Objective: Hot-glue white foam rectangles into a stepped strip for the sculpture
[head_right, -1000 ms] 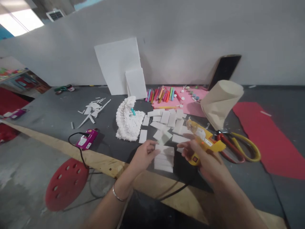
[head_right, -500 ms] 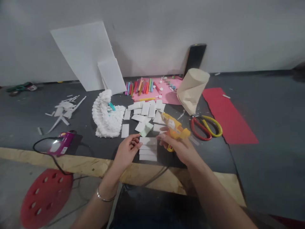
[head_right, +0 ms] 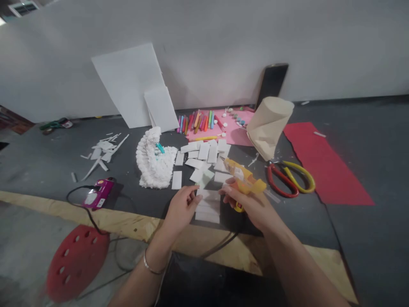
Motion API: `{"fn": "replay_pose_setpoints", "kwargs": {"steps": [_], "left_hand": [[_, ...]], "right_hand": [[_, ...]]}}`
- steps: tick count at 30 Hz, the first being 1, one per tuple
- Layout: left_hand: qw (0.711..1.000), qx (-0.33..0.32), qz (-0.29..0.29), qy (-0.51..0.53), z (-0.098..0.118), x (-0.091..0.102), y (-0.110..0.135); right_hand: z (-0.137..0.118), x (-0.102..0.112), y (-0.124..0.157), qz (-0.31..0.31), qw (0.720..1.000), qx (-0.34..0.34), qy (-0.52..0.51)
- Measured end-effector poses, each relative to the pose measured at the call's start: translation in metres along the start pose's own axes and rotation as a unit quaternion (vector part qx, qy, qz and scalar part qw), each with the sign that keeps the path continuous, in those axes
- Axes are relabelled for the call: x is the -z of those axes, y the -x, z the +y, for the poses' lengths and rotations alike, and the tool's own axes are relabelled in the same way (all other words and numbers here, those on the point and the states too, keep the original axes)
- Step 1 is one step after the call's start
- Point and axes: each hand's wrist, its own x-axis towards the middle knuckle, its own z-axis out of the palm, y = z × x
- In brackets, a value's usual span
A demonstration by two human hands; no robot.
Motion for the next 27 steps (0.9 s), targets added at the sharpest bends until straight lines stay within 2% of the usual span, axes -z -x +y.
{"fn": "replay_pose_setpoints", "kwargs": {"steps": [4,7,17,23,27], "left_hand": [[0.994,-0.027,-0.018,-0.104,0.003,-0.002,-0.003],[0.991,-0.033,-0.018,-0.129,0.001,-0.003,-0.004],[0.995,-0.053,-0.026,-0.083,-0.008,-0.002,-0.003],[0.998,-0.047,0.011,-0.030,-0.007,-0.002,-0.004],[0.995,-0.080,0.056,0.013,-0.001,0.004,0.003]], "right_hand": [[-0.001,0.000,0.000,-0.014,1.000,-0.008,-0.007],[-0.001,-0.001,-0.001,-0.011,1.000,-0.018,-0.014],[0.001,0.001,-0.007,0.020,0.997,-0.045,-0.061],[-0.001,0.000,-0.007,0.034,0.997,-0.039,-0.062],[-0.003,-0.002,-0.004,0.032,0.997,-0.038,-0.061]]}}
